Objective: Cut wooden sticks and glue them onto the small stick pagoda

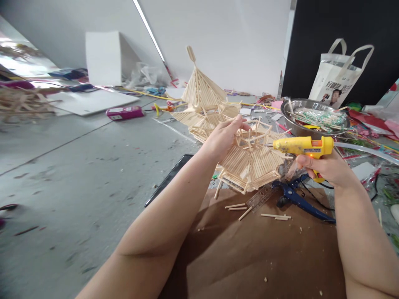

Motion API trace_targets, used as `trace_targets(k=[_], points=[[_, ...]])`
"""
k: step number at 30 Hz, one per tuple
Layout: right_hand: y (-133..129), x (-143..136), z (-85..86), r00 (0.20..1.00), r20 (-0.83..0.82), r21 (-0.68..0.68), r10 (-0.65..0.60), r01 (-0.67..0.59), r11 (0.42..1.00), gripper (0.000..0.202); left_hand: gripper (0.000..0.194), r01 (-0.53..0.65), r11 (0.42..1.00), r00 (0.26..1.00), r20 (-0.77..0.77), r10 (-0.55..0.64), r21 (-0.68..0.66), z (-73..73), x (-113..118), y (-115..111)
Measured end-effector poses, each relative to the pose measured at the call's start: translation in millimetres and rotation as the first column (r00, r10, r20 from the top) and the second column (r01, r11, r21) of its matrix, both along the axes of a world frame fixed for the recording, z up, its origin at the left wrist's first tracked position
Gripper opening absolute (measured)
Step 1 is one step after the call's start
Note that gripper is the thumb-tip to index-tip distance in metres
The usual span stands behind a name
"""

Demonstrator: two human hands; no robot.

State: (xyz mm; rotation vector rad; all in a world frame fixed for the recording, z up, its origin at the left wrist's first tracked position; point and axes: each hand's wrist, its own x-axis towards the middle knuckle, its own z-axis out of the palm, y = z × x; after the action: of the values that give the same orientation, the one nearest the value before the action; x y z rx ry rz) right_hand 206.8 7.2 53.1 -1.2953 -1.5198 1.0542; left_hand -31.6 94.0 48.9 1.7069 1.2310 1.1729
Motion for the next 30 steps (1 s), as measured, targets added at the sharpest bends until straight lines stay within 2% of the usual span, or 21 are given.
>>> trace_targets(k=[21,30], points=[[0.8,0.5,-0.1,0.999,0.041,-0.01,0.005,-0.004,1.0,0.031,0.053,-0.012,1.0,0.999,-0.032,0.013,0.018,-1.2,0.0,1.2],[0.7,0.8,-1.2,0.999,0.035,0.01,0.005,-0.005,1.0,0.03,0.048,-0.005,1.0,1.0,0.01,0.005,0.004,-1.4,0.5,1.7]])
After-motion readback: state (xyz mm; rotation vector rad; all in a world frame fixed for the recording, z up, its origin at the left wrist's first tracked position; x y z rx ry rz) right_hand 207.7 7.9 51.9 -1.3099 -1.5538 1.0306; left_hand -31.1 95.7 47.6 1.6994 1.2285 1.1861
